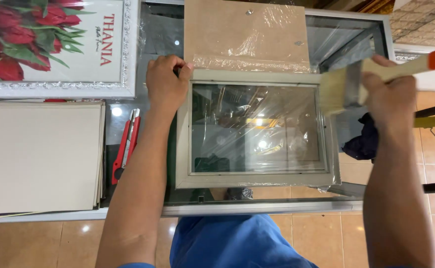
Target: The person is brushing dust off a small picture frame and then wiping it with a cloth.
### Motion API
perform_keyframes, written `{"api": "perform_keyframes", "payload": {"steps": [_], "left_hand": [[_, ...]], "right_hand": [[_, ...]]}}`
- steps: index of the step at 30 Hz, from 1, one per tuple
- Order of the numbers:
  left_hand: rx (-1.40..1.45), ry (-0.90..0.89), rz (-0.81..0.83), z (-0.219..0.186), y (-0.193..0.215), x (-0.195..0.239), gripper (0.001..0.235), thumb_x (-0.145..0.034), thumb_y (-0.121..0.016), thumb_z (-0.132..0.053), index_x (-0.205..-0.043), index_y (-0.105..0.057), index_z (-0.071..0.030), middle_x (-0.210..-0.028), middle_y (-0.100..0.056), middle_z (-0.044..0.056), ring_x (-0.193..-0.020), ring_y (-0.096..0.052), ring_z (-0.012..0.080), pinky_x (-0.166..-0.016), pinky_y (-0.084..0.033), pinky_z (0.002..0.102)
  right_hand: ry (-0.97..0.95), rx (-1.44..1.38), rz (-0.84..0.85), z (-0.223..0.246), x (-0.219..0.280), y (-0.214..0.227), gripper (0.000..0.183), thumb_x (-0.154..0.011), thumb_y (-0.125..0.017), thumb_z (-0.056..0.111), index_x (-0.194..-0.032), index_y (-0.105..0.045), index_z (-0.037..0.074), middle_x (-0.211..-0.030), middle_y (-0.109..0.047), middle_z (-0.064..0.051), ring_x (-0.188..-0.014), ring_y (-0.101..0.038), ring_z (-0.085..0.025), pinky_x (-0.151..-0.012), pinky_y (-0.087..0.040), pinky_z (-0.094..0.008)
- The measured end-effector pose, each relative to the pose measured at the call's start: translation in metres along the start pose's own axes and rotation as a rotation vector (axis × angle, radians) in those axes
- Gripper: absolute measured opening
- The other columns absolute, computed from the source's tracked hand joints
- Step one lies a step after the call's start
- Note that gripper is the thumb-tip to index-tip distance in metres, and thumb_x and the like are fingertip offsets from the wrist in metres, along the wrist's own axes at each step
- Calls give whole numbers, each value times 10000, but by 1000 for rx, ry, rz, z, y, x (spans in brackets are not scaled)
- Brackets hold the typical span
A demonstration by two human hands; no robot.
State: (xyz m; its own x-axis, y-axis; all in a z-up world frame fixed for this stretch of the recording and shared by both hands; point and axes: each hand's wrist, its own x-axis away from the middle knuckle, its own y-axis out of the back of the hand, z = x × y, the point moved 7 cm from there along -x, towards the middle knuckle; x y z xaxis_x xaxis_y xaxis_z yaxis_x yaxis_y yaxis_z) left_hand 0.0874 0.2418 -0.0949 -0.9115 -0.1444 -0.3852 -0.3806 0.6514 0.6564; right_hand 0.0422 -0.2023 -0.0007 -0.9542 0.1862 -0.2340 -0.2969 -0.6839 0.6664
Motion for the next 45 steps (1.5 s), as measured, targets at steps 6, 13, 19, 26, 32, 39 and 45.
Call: {"api": "perform_keyframes", "payload": {"steps": [6,13,19,26,32,39,45], "left_hand": [[19,50,-21,-3,8,3,140,-962,-689,-227,-919,-698,-94,-902,-676,58,-879,-574,255,-765,-495,402],[96,1,-105,-5,14,8,71,-919,-693,-94,-989,-686,-87,-847,-702,62,-822,-619,261,-731,-523,396],[73,85,-56,-1,9,5,85,-917,-672,-117,-1000,-689,-113,-861,-707,45,-864,-615,259,-758,-518,402],[85,35,-106,-3,12,5,93,-917,-643,-86,-995,-688,-107,-862,-711,43,-863,-616,257,-758,-518,393],[87,41,-79,-3,9,6,108,-954,-671,-147,-1038,-691,-83,-834,-704,40,-837,-611,242,-727,-505,389],[76,94,-31,-4,9,3,182,-907,-728,-180,-1066,-700,-95,-828,-677,20,-843,-606,203,-746,-513,365],[120,32,-125,2,14,7,144,-935,-594,-47,-1044,-686,-66,-845,-740,55,-801,-650,254,-735,-524,387]], "right_hand": [[446,228,55,88,27,-47,304,-990,-724,-76,-1285,-668,-118,-1234,-697,-345,-876,-702,-366,-663,-572,-385],[919,99,420,170,80,-196,553,-863,-658,-128,-1306,-688,201,-1271,-751,-85,-1041,-757,-252,-803,-655,-300],[761,-173,1097,212,176,-128,574,-719,-673,111,-1292,-689,75,-1172,-786,-101,-960,-759,-286,-732,-548,-403],[214,-527,649,187,71,-150,507,-901,-626,38,-1400,-565,-30,-1292,-656,-158,-952,-655,-194,-789,-560,-287],[257,-438,214,138,16,-179,515,-895,-602,62,-1400,-546,-18,-1329,-667,-179,-1016,-664,-188,-890,-538,-269],[133,-110,115,22,-7,-44,436,-949,-592,-48,-1384,-589,-54,-1315,-636,-273,-1115,-667,-341,-917,-571,-389],[499,303,-37,84,20,-28,390,-1003,-708,-63,-1382,-685,-151,-1267,-688,-310,-1015,-685,-400,-863,-559,-446]]}}
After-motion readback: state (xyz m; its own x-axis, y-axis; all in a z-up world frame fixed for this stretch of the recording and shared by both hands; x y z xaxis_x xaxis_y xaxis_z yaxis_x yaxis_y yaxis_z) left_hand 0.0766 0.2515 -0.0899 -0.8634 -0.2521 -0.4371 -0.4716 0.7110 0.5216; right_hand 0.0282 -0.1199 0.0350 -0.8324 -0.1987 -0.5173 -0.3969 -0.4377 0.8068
